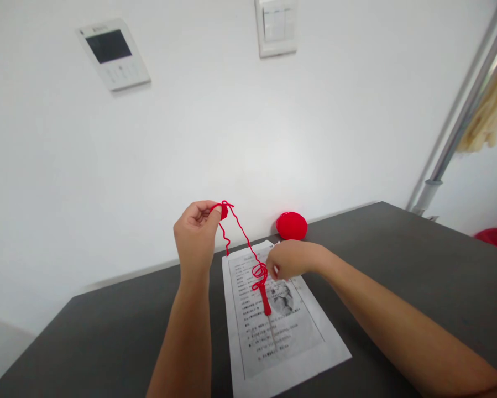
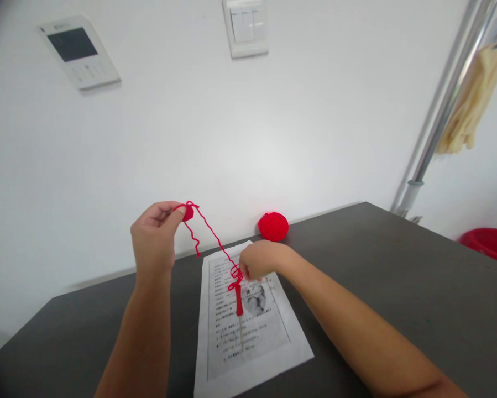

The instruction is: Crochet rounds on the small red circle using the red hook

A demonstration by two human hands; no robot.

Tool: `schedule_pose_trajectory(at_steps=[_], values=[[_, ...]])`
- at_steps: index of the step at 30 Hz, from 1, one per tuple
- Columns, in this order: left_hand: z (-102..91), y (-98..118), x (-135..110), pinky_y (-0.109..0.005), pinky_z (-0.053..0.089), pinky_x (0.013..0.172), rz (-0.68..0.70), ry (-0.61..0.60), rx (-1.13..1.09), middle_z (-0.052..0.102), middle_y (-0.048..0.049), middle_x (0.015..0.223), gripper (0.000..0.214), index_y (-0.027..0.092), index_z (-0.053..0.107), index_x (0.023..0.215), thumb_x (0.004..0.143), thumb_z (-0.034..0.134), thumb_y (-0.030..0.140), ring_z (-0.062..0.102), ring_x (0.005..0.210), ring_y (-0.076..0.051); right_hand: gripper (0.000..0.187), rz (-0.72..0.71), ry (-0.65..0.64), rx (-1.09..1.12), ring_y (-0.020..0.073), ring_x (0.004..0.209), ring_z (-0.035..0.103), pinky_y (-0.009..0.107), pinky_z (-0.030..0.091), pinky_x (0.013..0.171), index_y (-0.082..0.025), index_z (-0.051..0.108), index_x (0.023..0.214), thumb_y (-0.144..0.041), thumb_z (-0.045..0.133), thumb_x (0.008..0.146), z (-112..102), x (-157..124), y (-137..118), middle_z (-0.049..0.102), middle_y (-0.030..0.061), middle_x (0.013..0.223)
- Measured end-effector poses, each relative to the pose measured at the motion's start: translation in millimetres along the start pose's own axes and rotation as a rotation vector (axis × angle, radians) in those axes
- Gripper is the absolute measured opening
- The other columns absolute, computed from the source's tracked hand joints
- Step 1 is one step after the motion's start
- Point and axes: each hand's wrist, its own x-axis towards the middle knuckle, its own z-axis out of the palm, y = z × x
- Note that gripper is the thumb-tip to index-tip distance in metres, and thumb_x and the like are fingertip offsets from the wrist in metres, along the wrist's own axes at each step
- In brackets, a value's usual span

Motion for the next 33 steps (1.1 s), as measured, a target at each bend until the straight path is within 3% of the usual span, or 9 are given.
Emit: schedule_pose_trajectory(at_steps=[4, 8, 13, 17, 22, 23, 25, 29, 33], values=[[-0.5, -1.5, 0.7, -0.026, 0.052, 0.065, -0.013, 0.003, -0.018, 0.07, 0.0006, 0.066, 0.007, 0.016, 0.072, 0.074, 0.069, 0.073, 0.021, 0.064, 0.064, -0.014, 0.038, -0.125, 0.001, -0.092, 0.0216, 0.089, 0.073, 0.026, 0.046, 0.064, -0.025, 0.075, 0.097, 0.003, 0.069, 0.072, 13.8, 1.4, -29.0, 0.079, 0.0014, 0.092], [0.3, -0.5, 0.0, -0.026, 0.052, 0.066, -0.04, -0.006, -0.035, 0.07, 0.0007, 0.066, 0.008, 0.016, 0.071, 0.074, 0.068, 0.074, 0.021, 0.064, 0.064, -0.013, 0.033, -0.143, 0.026, -0.184, 0.0299, 0.089, 0.074, 0.033, 0.049, 0.065, -0.016, 0.073, 0.099, 0.003, 0.069, 0.073, 31.2, 11.8, -48.6, 0.079, 0.0146, 0.097], [1.8, 0.2, -0.2, -0.027, 0.052, 0.067, -0.085, -0.017, -0.077, 0.07, 0.0004, 0.066, 0.009, 0.016, 0.071, 0.072, 0.066, 0.075, 0.022, 0.063, 0.064, -0.014, 0.019, -0.161, 0.003, -0.204, 0.0305, 0.084, 0.075, 0.032, 0.048, 0.061, -0.016, 0.071, 0.076, -0.002, 0.078, 0.066, 35.5, 18.1, -52.0, 0.079, 0.0118, 0.085], [1.9, 0.3, 0.5, -0.027, 0.051, 0.067, -0.137, -0.034, -0.141, 0.069, 0.0002, 0.065, 0.01, 0.016, 0.071, 0.071, 0.065, 0.075, 0.023, 0.062, 0.063, -0.013, 0.022, -0.183, 0.009, -0.152, 0.0229, 0.066, 0.069, 0.027, 0.038, 0.051, -0.019, 0.066, 0.06, 0.0, 0.077, 0.06, 23.5, 8.5, -42.7, 0.07, 0.0019, 0.062], [1.7, 2.4, 0.5, -0.027, 0.05, 0.068, -0.204, -0.05, -0.223, 0.069, 0.0004, 0.064, 0.013, 0.016, 0.07, 0.069, 0.061, 0.076, 0.024, 0.062, 0.063, -0.012, 0.012, -0.288, 0.115, 0.01, 0.0114, 0.061, 0.057, 0.022, 0.033, 0.051, -0.023, 0.067, 0.083, -0.013, 0.07, 0.078, -14.2, -29.4, -20.8, 0.064, -0.0056, 0.068], [1.9, 2.9, 0.4, -0.027, 0.05, 0.068, -0.216, -0.051, -0.233, 0.069, 0.0004, 0.064, 0.013, 0.016, 0.07, 0.068, 0.06, 0.076, 0.024, 0.061, 0.063, -0.012, 0.006, -0.302, 0.153, 0.069, 0.0097, 0.058, 0.054, 0.021, 0.034, 0.051, -0.021, 0.064, 0.083, -0.018, 0.069, 0.083, -21.7, -37.7, -16.7, 0.061, -0.0063, 0.067], [2.6, 3.8, 0.2, -0.028, 0.05, 0.067, -0.238, -0.052, -0.247, 0.068, 0.0003, 0.064, 0.014, 0.016, 0.069, 0.067, 0.059, 0.076, 0.024, 0.061, 0.062, -0.013, 0.023, -0.31, 0.262, 0.403, 0.0085, 0.049, 0.045, 0.02, 0.032, 0.048, -0.019, 0.057, 0.073, -0.03, 0.057, 0.094, -33.1, -51.4, -10.6, 0.051, -0.0071, 0.055], [4.1, 6.4, -0.7, -0.029, 0.05, 0.068, -0.276, -0.05, -0.269, 0.068, 0.0002, 0.064, 0.014, 0.016, 0.068, 0.067, 0.058, 0.076, 0.025, 0.061, 0.062, -0.013, 0.03, -0.355, 0.816, 0.962, 0.0089, 0.046, 0.041, 0.022, 0.033, 0.047, -0.021, 0.05, 0.071, -0.038, 0.05, 0.095, -39.1, -62.3, -11.3, 0.047, -0.0073, 0.051], [6.4, 10.8, -3.2, -0.028, 0.049, 0.066, -0.299, -0.051, -0.3, 0.069, -0.0006, 0.066, 0.014, 0.016, 0.069, 0.067, 0.059, 0.076, 0.025, 0.061, 0.064, -0.013, 0.021, -0.447, 1.139, 1.144, 0.0107, 0.045, 0.048, 0.024, 0.04, 0.048, -0.023, 0.052, 0.078, -0.036, 0.052, 0.095, -34.0, -61.2, -22.0, 0.052, -0.007, 0.051]])
